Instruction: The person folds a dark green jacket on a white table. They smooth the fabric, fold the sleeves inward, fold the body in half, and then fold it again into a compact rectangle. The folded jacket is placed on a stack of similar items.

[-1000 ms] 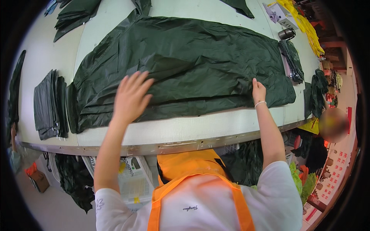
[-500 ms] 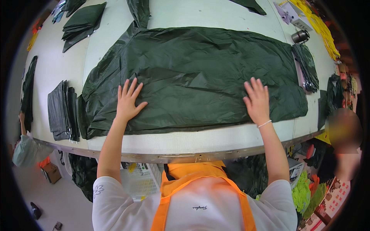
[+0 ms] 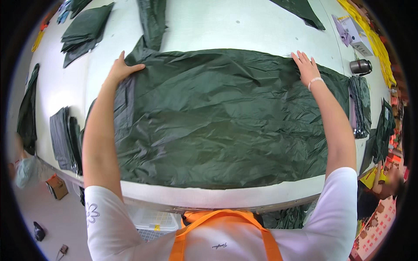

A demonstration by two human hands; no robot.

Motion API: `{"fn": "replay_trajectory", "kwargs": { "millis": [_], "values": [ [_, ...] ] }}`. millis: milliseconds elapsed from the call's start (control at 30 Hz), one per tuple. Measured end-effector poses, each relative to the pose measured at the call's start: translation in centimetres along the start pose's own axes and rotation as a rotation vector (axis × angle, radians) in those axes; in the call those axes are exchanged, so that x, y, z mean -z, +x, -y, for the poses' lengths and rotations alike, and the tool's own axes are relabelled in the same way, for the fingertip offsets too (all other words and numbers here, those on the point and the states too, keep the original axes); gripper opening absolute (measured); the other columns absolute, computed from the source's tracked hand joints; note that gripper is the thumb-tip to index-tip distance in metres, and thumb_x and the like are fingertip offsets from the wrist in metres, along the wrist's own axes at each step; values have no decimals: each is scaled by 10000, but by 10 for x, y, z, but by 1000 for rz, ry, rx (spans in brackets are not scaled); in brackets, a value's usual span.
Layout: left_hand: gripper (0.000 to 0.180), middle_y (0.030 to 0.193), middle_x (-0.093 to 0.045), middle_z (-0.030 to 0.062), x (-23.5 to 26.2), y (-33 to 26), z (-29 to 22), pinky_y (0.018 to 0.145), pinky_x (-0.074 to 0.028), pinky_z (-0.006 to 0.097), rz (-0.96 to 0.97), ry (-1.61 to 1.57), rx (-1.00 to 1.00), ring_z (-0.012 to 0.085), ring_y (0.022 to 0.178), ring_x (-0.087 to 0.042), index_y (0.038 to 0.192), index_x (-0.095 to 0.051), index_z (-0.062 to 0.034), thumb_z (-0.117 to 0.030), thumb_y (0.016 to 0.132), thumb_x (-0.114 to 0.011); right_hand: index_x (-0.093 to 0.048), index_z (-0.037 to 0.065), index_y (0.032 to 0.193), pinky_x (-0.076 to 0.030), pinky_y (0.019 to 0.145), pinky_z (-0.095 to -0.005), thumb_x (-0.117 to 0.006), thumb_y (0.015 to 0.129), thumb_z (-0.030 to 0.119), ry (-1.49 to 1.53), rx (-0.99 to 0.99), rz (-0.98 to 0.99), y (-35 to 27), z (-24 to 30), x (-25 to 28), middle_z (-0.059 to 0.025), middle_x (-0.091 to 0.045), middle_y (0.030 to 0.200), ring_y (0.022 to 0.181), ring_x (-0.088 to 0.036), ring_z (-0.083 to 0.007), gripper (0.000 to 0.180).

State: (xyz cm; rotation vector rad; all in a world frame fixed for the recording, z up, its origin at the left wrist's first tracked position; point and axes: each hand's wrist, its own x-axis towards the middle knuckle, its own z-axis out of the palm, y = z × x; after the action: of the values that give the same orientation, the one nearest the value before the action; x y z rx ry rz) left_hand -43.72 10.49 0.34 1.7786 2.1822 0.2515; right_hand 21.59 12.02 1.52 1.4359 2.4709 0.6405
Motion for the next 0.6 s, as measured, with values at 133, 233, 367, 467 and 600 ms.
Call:
{"fn": "replay_trajectory", "kwargs": {
  "millis": [133,233,367,467,600],
  "values": [
    [853,1041,-635,226,15,7,-48,848,-476,357,230,-125,-5,278,941,-623,1172,-521,103,-386,558,-855,-447,140,1293,-378,994,-424,-655,769,39,294,-216,615,34,-26,19,-122,-626,1129,1097,-568,-272,573],
    [544,770,-654,204,5,9,-35,700,-484,404,215,-22,-76,312,741,-644,871,-638,76,-403,666,-794,-525,130,1195,-437,898,-405,-685,763,92,218,-201,616,8,-51,27,-118,-659,981,980,-611,-286,463],
    [430,709,-621,210,37,-61,-55,613,-450,445,-235,280,-99,394,680,-598,812,-658,12,-415,783,-704,-582,121,1089,-482,741,-395,-695,700,60,117,-140,294,-88,-87,37,-74,-625,874,895,-598,-268,409],
    [289,818,-640,189,71,-167,-6,662,-454,454,-620,279,-295,388,754,-597,896,-656,-4,-286,839,-657,-583,146,1170,-490,707,-367,-644,611,-56,216,-258,-130,-175,-74,103,-65,-578,887,838,-582,-263,598],
    [573,1225,-558,226,59,-302,8,899,-444,439,-779,155,-459,408,1071,-560,1209,-520,77,-254,778,-700,-595,140,1229,-456,589,-366,-556,589,-125,249,-268,-189,-287,-24,159,-81,-450,696,653,-509,-261,693]
  ]
}}
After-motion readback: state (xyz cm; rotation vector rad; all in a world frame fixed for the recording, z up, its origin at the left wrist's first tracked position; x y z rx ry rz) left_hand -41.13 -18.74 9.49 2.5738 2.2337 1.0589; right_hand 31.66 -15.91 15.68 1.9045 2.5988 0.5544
